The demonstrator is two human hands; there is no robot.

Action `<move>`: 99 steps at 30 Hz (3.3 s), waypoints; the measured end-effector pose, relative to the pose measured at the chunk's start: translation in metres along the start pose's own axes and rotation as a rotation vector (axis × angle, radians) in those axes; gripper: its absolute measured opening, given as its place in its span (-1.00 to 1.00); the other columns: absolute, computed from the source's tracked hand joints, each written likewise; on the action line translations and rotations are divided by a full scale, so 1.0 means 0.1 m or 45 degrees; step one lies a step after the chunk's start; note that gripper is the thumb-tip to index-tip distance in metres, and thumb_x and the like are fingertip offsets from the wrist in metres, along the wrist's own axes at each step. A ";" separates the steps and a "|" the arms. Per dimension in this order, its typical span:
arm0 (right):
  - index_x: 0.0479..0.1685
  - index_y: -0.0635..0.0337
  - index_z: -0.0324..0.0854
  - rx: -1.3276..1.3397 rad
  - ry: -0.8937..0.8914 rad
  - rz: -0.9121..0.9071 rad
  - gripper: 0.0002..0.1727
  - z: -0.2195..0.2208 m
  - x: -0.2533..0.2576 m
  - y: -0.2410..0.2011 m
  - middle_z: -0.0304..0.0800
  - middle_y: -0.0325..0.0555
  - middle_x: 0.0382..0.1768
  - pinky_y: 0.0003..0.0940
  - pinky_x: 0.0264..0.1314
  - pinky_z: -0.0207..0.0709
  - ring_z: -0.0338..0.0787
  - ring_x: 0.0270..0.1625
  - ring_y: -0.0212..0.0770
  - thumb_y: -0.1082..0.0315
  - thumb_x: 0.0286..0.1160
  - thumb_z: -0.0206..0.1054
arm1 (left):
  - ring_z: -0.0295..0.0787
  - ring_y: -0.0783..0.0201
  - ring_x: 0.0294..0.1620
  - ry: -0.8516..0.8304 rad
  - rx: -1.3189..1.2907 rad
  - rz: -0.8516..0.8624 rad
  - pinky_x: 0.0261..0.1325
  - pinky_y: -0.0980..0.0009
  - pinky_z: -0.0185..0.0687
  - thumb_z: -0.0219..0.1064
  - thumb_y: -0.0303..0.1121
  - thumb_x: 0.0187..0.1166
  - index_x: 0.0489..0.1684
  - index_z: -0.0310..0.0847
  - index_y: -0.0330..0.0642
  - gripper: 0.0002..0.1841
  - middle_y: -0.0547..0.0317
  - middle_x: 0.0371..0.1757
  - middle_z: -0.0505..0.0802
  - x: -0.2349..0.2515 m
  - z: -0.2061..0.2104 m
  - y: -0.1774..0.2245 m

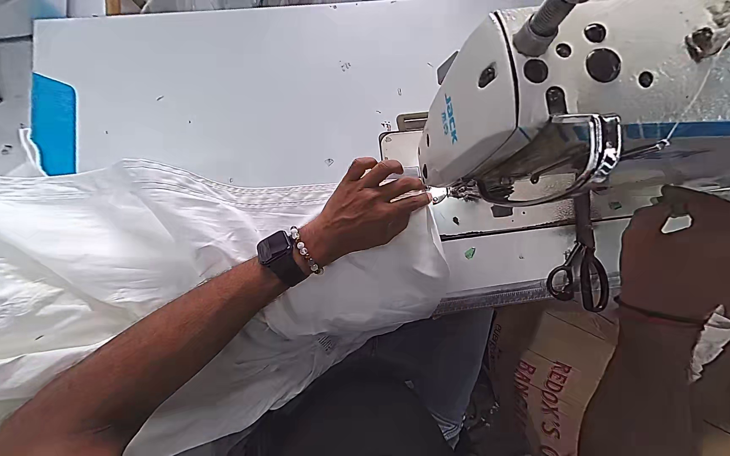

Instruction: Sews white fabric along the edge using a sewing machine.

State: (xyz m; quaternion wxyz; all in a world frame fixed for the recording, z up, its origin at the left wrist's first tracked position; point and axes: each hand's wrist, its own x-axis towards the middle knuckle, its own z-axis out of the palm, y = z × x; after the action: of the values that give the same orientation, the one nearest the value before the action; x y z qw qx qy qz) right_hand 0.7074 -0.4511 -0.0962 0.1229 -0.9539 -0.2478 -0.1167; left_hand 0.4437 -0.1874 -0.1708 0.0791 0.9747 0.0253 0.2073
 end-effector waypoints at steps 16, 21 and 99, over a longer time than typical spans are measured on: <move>0.39 0.26 0.64 0.605 -0.010 -0.159 -0.56 0.25 -0.71 -0.40 0.71 0.14 0.34 -0.10 0.35 0.68 0.75 0.35 -0.07 0.19 0.70 0.20 | 0.55 0.12 0.38 -0.033 -0.008 0.010 0.44 0.08 0.22 0.13 -0.12 0.67 0.42 0.74 0.33 -0.59 0.34 0.35 0.80 -0.03 0.02 0.00; 0.28 0.03 0.77 0.893 -0.493 -0.187 -0.64 0.45 -1.19 -1.15 0.88 -0.29 -0.20 -0.42 -0.35 0.72 0.78 -0.40 -0.45 0.10 0.73 0.23 | 0.53 0.06 0.42 -0.018 -0.004 0.024 0.47 0.06 0.24 0.15 -0.16 0.69 0.34 0.79 0.28 -0.62 0.28 0.33 0.81 -0.02 -0.01 -0.01; 0.43 0.21 0.68 1.106 -0.451 0.011 -0.57 0.26 -1.64 -1.34 0.54 -0.44 -0.75 -0.55 -0.72 0.30 0.38 -0.77 -0.54 0.34 0.64 0.20 | 0.57 0.07 0.47 -0.007 0.029 0.065 0.56 0.06 0.27 0.20 -0.10 0.72 0.21 0.86 0.11 -0.66 0.20 0.35 0.82 -0.04 -0.04 0.16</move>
State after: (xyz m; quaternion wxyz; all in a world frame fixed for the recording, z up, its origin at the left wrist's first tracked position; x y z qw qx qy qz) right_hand 0.5052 -0.4027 -0.1432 0.4672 -0.8203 -0.2868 0.1630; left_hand 0.4387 -0.2030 -0.1660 0.0627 0.9765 0.0026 0.2063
